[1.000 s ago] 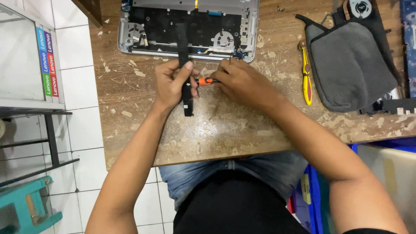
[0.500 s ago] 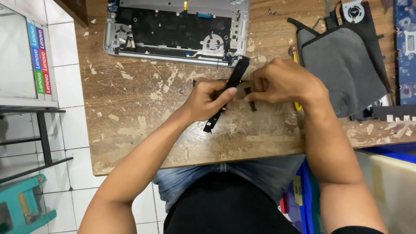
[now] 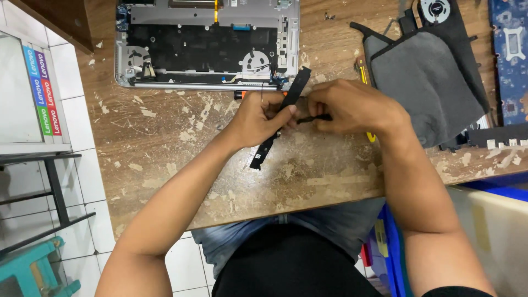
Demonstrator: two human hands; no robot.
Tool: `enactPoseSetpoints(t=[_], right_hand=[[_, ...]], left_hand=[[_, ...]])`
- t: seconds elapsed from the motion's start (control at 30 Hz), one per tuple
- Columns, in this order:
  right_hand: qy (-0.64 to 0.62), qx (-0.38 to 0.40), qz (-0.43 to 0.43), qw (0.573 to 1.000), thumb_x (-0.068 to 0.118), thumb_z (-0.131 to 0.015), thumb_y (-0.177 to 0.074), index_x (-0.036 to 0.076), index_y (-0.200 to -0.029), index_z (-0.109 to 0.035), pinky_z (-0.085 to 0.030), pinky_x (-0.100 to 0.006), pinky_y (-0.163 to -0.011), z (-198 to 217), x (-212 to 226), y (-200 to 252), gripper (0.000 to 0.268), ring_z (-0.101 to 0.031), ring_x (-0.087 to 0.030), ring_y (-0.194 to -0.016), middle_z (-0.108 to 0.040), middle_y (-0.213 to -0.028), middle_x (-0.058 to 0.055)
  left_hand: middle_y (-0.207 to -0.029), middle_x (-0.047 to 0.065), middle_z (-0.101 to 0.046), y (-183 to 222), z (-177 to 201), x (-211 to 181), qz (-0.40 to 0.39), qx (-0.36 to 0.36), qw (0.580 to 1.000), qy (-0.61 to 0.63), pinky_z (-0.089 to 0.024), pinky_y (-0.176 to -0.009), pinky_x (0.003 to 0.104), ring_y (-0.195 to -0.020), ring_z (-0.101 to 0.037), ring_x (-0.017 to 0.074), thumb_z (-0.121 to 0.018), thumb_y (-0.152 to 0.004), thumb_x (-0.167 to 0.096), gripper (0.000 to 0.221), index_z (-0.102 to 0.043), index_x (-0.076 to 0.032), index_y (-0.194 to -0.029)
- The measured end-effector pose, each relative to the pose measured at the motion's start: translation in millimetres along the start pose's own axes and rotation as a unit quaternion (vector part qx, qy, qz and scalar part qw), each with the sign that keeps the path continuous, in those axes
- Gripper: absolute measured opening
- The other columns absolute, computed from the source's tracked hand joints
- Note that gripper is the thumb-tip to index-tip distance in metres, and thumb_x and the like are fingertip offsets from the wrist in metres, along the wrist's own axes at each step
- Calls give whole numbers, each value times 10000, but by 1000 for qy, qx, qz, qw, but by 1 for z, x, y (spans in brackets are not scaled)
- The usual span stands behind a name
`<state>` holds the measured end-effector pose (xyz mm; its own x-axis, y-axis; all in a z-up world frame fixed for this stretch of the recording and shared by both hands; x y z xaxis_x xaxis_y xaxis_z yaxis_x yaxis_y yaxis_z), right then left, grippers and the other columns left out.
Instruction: Removing screws and internal components from a laptop chassis using a screwdriver
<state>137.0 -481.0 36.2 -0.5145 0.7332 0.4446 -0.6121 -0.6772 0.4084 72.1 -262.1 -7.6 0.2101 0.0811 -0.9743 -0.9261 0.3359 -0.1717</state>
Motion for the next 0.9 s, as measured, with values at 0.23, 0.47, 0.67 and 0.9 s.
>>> enactPoseSetpoints(t=[0.23,0.47,0.67,0.9], right_hand=[[-77,-60,65,993,105,-785,-820,17,-1041,-779,-584,-556,-780,10,-18,2,239,-766,-467,-870,-797,-930,-187],[-143,-271,217,927,-52,-771,-1081,-61,-1282,-753,-503,-293,-699,8,-40,0,202,-611,-193,-872,-696,-1158,-156],[-274,-381,241,849,148,-697,-1145,-60,-1143,-741,-498,-282,-615,-27,-20,-18,213,-617,-192,-726,-696,-989,-162],[-130,-436,247,856,39,-814,-1054,6,-1116,-791,-588,-381,-730,-39,2,-24,74,-746,-313,-874,-766,-1024,-126]], left_hand=[[-882,311,-775,7,16,16,81,87,966,230,-665,-424,395,-533,-770,328,-501,-1076,27,292,-572,51,-1358],[-930,258,-784,11,17,13,136,155,945,255,-706,-501,408,-599,-790,322,-424,-1167,-53,458,-331,-25,-1615],[-855,276,-741,7,11,11,149,138,949,241,-666,-397,447,-478,-735,354,-433,-1142,-75,403,-367,23,-1526],[-882,325,-741,4,13,11,165,131,946,245,-684,-408,496,-478,-738,380,-421,-1106,-22,508,-306,112,-1583]])
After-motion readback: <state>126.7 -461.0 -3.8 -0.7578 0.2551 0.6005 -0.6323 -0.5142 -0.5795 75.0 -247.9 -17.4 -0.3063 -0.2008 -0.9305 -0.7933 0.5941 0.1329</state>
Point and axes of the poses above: each hand's wrist, its own y-axis away from the middle knuckle, its own z-axis out of the back of the hand, x = y × z, the point moved 1 cm from there along -y, towards the middle knuckle
